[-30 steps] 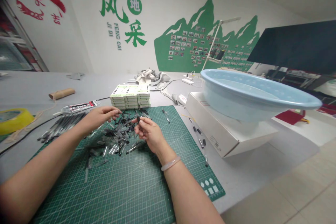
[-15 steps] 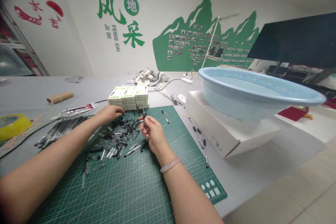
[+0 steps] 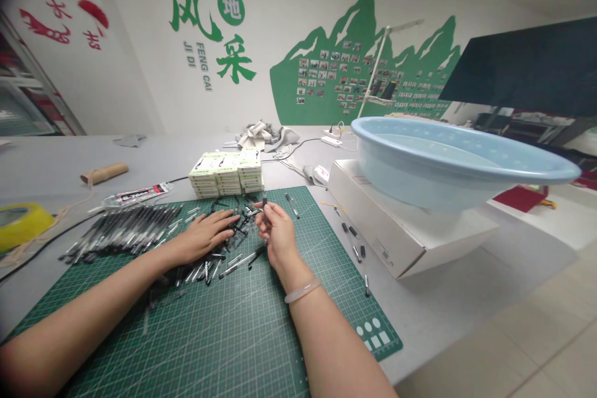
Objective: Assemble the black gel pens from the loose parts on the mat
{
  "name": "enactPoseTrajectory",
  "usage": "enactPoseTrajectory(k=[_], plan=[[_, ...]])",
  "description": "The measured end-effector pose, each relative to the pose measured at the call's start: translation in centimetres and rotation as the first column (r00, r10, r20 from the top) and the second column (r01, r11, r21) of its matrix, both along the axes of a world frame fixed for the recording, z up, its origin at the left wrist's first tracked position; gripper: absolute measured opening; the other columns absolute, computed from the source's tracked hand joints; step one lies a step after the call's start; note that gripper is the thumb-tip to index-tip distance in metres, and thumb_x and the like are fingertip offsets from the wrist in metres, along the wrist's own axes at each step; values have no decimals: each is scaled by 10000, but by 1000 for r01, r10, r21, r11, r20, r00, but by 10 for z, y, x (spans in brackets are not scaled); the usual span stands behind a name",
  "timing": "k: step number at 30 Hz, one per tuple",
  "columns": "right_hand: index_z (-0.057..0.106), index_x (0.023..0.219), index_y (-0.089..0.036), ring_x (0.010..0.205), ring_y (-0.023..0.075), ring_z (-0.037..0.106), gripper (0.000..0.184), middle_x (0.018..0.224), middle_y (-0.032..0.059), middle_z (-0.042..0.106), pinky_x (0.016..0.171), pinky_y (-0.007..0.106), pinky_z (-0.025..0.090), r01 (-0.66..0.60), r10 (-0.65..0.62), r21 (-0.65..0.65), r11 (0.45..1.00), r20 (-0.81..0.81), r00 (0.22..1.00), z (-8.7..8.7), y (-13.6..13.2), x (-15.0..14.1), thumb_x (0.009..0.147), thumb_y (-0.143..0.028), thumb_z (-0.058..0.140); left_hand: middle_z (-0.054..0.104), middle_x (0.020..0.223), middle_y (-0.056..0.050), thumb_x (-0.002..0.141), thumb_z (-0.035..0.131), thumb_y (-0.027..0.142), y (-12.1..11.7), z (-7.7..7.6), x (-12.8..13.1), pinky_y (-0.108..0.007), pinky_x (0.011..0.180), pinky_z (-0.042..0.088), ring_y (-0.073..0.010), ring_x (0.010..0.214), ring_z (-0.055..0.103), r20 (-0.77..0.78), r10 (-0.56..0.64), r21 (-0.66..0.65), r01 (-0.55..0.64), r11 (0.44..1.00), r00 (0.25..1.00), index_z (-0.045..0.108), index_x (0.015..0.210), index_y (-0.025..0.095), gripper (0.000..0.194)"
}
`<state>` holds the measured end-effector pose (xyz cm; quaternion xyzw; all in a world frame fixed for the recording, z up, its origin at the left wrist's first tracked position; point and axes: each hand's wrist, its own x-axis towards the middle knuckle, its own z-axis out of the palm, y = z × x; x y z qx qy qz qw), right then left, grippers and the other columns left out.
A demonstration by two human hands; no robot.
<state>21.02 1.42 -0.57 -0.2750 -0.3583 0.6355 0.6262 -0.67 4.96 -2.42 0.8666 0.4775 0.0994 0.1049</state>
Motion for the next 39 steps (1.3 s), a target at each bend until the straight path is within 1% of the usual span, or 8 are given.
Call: enactPoseTrajectory(k=[5, 9, 13, 18, 23, 28, 33, 39], plan=[[630, 876, -161, 460, 59, 341, 236, 594, -24, 520, 400, 174, 176, 12, -12, 1, 1000, 13, 1000, 1, 0, 0, 743, -354, 657, 660, 1145, -85, 902, 418, 359, 27, 24, 24, -333, 938, 402, -237, 1087, 566, 33, -12, 196, 5, 981, 999, 665, 1109, 222, 350], [636, 876, -161, 463, 60, 348, 217, 598, -20, 524, 404, 177, 175, 1, -1, 24, 1000, 36, 999, 1, 0, 1, 761, -344, 643, 684, 946, -77, 834, 502, 249, 50, 31, 48, -304, 800, 438, -233, 950, 604, -17, 15, 229, -11, 973, 1000, 713, 883, 224, 218], [645, 876, -163, 459, 62, 353, 224, 596, -18, 529, 399, 182, 177, -5, 2, 38, 999, 68, 998, 0, 0, 1, 763, -356, 641, 678, 856, -85, 767, 564, 205, 61, 24, 62, -309, 744, 439, -243, 891, 617, -34, 16, 198, -9, 980, 999, 707, 756, 217, 143], [646, 866, -165, 458, 57, 359, 225, 596, -19, 530, 399, 178, 183, -2, -1, 33, 999, 66, 998, -2, 1, 2, 754, -361, 648, 683, 829, -84, 716, 606, 213, 66, 23, 61, -312, 706, 437, -241, 821, 626, 9, 35, 168, -36, 985, 999, 674, 703, 207, 70], [653, 880, -169, 462, 65, 359, 241, 588, -20, 537, 408, 185, 193, 0, -7, 47, 999, 141, 990, -1, 0, 0, 765, -379, 636, 687, 787, -44, 763, 574, 300, 56, 48, 39, -282, 667, 447, -193, 736, 625, 215, 70, 114, -96, 989, 974, 652, 862, 205, 158], [699, 923, -177, 474, 86, 367, 258, 582, -13, 547, 437, 217, 240, -5, -41, 120, 993, 382, 923, -5, -3, -10, 788, -385, 625, 648, 687, -13, 725, 668, 392, 14, 69, 10, -270, 598, 450, -159, 621, 582, 703, 193, -274, 11, 962, 685, 654, 858, 188, 244], [717, 942, -213, 538, 120, 456, 198, 615, -10, 589, 539, 250, 359, -12, -131, 240, 971, 569, 812, -13, -7, -20, 804, -319, 621, 612, 760, 2, 675, 754, 320, -19, 63, 0, -240, 647, 444, -115, 675, 553, 853, 350, -408, 76, 910, 388, 665, 863, 183, 249], [713, 954, -200, 577, 128, 520, 191, 639, -10, 610, 621, 264, 412, -16, -179, 291, 957, 629, 757, -11, -10, -21, 821, -261, 590, 582, 792, 8, 668, 771, 281, -20, 53, 0, -220, 656, 437, -96, 688, 532, 852, 409, -477, 164, 864, 326, 667, 868, 174, 249]])
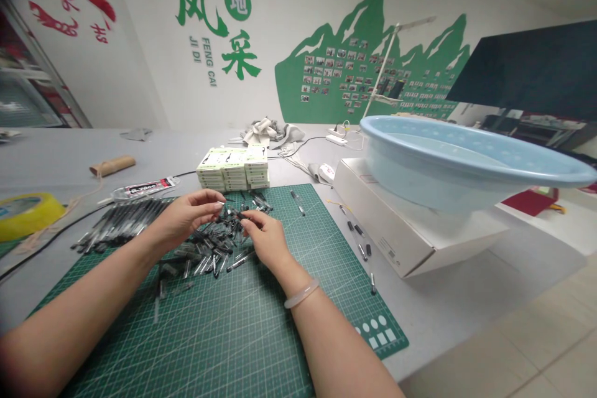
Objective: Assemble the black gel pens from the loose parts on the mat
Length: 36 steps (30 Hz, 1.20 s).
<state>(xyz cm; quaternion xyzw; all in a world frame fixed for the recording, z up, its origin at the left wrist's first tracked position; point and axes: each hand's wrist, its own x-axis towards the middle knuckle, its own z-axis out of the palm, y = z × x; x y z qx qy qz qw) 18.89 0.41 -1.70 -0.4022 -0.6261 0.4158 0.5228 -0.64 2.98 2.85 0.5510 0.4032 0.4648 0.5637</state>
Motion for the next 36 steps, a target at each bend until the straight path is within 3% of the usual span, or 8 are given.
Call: enactPoseTrajectory(k=[7, 13, 18, 23, 26, 30, 33, 36], plan=[[713, 940, -192, 598, 134, 562, 184, 670, -6, 642, 621, 258, 428, 18, -22, 53, 998, 70, 997, 1, -1, -1, 824, -236, 576, 591, 795, 10, 669, 771, 290, -3, 0, 6, -234, 682, 444, -100, 704, 534, -31, -19, 10, 19, 1000, 999, 670, 874, 174, 257], [711, 953, -213, 750, 160, 601, 184, 877, 31, 697, 722, 284, 448, 42, -62, 143, 989, 141, 988, 1, -2, -1, 829, -240, 577, 616, 734, 6, 692, 744, 320, -8, 2, 9, -243, 623, 429, -110, 640, 521, -186, -22, 121, 45, 992, 982, 676, 850, 170, 228], [647, 855, -204, 646, 136, 538, 201, 757, -10, 625, 615, 258, 424, 103, -114, 99, 990, 102, 988, 5, -4, -1, 677, -248, 728, 623, 730, 5, 702, 733, 324, -11, 4, 9, -249, 626, 432, -110, 633, 521, -228, -2, 145, 36, 989, 974, 680, 857, 169, 225], [616, 755, -178, 478, 108, 479, 165, 601, -24, 558, 469, 239, 349, -112, 102, -140, 984, -73, 992, 9, -5, -2, 768, -342, 624, 625, 733, 3, 706, 727, 318, -12, 7, 7, -254, 642, 441, -111, 641, 523, -224, -7, 158, 43, 987, 975, 683, 870, 168, 226], [635, 847, -181, 462, 86, 434, 194, 610, -33, 552, 448, 222, 307, -203, 178, -158, 966, -158, 971, 9, -6, -3, 800, -365, 595, 626, 731, 3, 710, 721, 312, -13, 9, 6, -257, 648, 444, -113, 643, 525, -221, -20, 148, 54, 988, 975, 683, 873, 169, 220], [571, 793, -191, 450, 63, 404, 254, 605, -67, 522, 436, 203, 280, -198, 150, -183, 963, -248, 957, 11, -9, -3, 651, -292, 757, 625, 729, 6, 715, 718, 319, -14, 9, 6, -258, 655, 444, -114, 648, 526, -227, -35, 153, 70, 986, 973, 686, 880, 175, 221], [588, 742, -166, 458, 75, 428, 217, 569, -42, 522, 429, 207, 254, -268, 211, -237, 934, -238, 948, 14, -11, -2, 733, -360, 684, 632, 756, 0, 720, 716, 324, -14, 10, 5, -261, 667, 446, -116, 662, 532, -211, -47, 152, 81, 985, 976, 686, 884, 177, 222], [624, 815, -159, 458, 65, 400, 254, 617, -25, 549, 428, 208, 232, -328, 259, -243, 913, -277, 925, 16, -12, -3, 792, -412, 619, 635, 768, -7, 720, 715, 318, -15, 11, 4, -263, 671, 443, -118, 672, 534, -202, -54, 148, 85, 985, 978, 684, 886, 175, 222]])
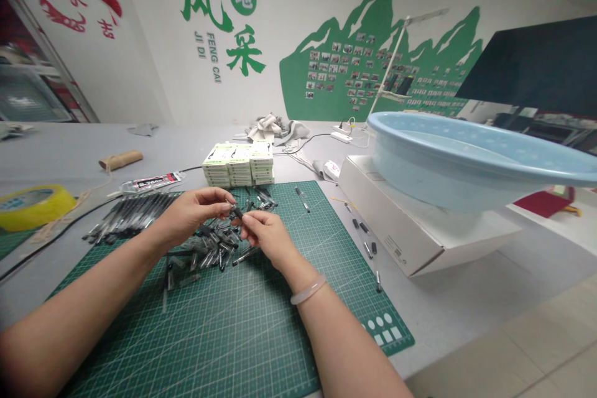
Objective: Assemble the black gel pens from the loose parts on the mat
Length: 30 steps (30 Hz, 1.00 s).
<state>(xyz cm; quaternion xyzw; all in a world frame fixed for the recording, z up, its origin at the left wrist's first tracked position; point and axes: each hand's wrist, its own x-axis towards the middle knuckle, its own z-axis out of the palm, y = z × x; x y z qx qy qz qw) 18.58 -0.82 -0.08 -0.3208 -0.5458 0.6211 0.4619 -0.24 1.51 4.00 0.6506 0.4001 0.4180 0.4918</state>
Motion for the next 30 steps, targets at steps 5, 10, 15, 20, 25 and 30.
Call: enactPoseTrajectory(k=[5, 10, 15, 20, 25, 30], plan=[[570, 778, -184, 441, 53, 376, 274, 581, -69, 500, 426, 199, 215, 49, -49, -12, 999, -69, 996, -1, 0, 1, 647, -312, 775, 621, 733, -2, 721, 713, 328, -1, 2, 0, -266, 658, 439, -118, 654, 521, -15, -7, 12, 8, 1000, 1000, 682, 879, 174, 224], [636, 838, -147, 463, 56, 384, 292, 645, -8, 560, 427, 205, 194, -65, 64, -19, 998, -35, 997, 0, -1, 2, 807, -436, 607, 630, 745, -2, 710, 718, 331, -3, 5, 0, -269, 665, 441, -122, 659, 532, -25, 18, 14, -17, 1000, 1000, 681, 878, 179, 230], [577, 812, -190, 445, 51, 369, 308, 593, -68, 507, 427, 194, 213, 26, -29, -35, 999, -72, 997, 0, -1, 1, 645, -355, 775, 632, 732, -5, 709, 708, 355, -4, 8, 0, -276, 663, 445, -135, 662, 540, -53, 28, 37, -26, 999, 998, 683, 869, 185, 235], [650, 828, -148, 462, 57, 397, 286, 614, -23, 545, 426, 197, 207, -43, 43, -45, 998, -11, 999, 1, -1, 3, 766, -428, 655, 625, 721, -10, 711, 703, 371, -4, 7, 0, -282, 649, 449, -141, 651, 539, -59, 34, 48, -31, 998, 998, 677, 869, 182, 248], [666, 810, -136, 446, 43, 350, 268, 580, -39, 495, 428, 198, 189, -72, 71, -2, 997, -47, 996, 0, 0, 4, 796, -401, 632, 625, 726, -3, 718, 706, 347, -3, 4, 0, -282, 673, 453, -129, 649, 540, -28, 17, 57, -15, 998, 999, 675, 857, 174, 223], [651, 794, -137, 441, 41, 342, 291, 579, -41, 488, 418, 195, 175, -80, 77, -40, 996, -63, 995, -1, 0, 3, 780, -428, 647, 620, 745, -5, 728, 701, 342, -2, 0, 3, -273, 672, 447, -126, 654, 529, 7, 31, 56, -31, 998, 1000, 672, 882, 171, 232]])
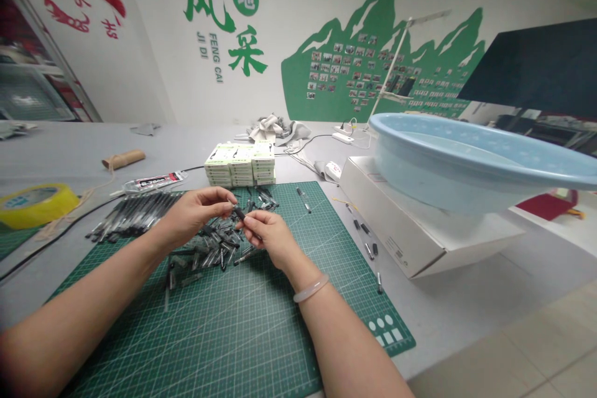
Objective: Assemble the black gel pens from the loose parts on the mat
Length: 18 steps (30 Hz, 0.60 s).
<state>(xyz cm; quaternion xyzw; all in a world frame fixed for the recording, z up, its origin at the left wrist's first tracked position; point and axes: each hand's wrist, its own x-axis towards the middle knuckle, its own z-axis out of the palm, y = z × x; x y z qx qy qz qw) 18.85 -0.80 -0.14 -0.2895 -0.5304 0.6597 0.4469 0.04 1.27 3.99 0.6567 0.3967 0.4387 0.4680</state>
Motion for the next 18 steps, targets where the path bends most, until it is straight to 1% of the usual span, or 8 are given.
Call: enactPoseTrajectory(k=[2, 4, 7, 10, 13, 15, 16, 18], plan=[[641, 803, -142, 442, 42, 348, 305, 590, -39, 495, 413, 191, 177, 8, -9, -19, 1000, -22, 1000, 1, 0, -1, 774, -445, 653, 630, 788, -9, 740, 691, 337, -2, -1, 4, -272, 686, 447, -130, 684, 540, 34, -9, -17, 10, 1000, 999, 670, 938, 177, 255], [624, 810, -151, 445, 43, 366, 308, 611, -33, 514, 408, 186, 183, 19, -21, -34, 999, -56, 998, 1, -1, -2, 771, -455, 658, 640, 812, -15, 747, 682, 325, -5, -3, 9, -277, 703, 446, -141, 719, 554, 45, -53, -36, 54, 998, 998, 668, 975, 179, 271], [585, 793, -165, 469, 52, 419, 290, 632, -24, 544, 412, 176, 217, 15, -19, -36, 999, -94, 995, 1, -1, -3, 781, -445, 658, 633, 762, -13, 751, 674, 314, -8, -6, 16, -276, 698, 433, -145, 717, 549, 3, -102, -36, 102, 994, 995, 679, 904, 162, 216], [590, 829, -172, 525, 77, 491, 282, 665, -9, 576, 446, 177, 307, -6, 4, -28, 1000, -71, 997, -1, -2, -3, 791, -445, 648, 604, 711, 6, 751, 672, 343, -6, -6, 15, -265, 659, 421, -129, 663, 524, 15, -57, -29, 58, 998, 998, 671, 848, 160, 207], [625, 858, -164, 585, 101, 540, 303, 693, 3, 602, 527, 211, 413, -14, 15, -21, 1000, 16, 1000, -3, -2, -4, 768, -451, 665, 585, 705, 9, 741, 676, 398, -1, -4, 8, -249, 608, 418, -125, 649, 523, 100, 61, -62, -55, 997, 993, 652, 854, 158, 266], [646, 845, -153, 582, 103, 540, 317, 673, 3, 603, 557, 228, 437, -23, 24, -13, 1000, 70, 997, -4, -2, -5, 765, -460, 662, 599, 755, -10, 730, 682, 423, 0, -3, 4, -238, 589, 422, -134, 689, 543, 142, 135, -89, -123, 988, 981, 649, 882, 153, 312], [653, 844, -148, 570, 101, 535, 328, 660, 3, 603, 555, 231, 437, -28, 29, -10, 1000, 90, 996, -4, -2, -5, 773, -468, 650, 613, 796, -22, 724, 685, 429, 0, -4, 5, -238, 591, 428, -141, 717, 555, 148, 144, -104, -130, 986, 978, 650, 900, 153, 329], [661, 852, -143, 544, 98, 526, 353, 639, 2, 601, 539, 232, 430, -34, 34, -4, 999, 115, 993, -5, -2, -6, 793, -489, 618, 635, 848, -36, 719, 689, 430, -3, -4, 8, -248, 607, 442, -146, 730, 566, 128, 93, -126, -77, 989, 987, 659, 921, 158, 340]])
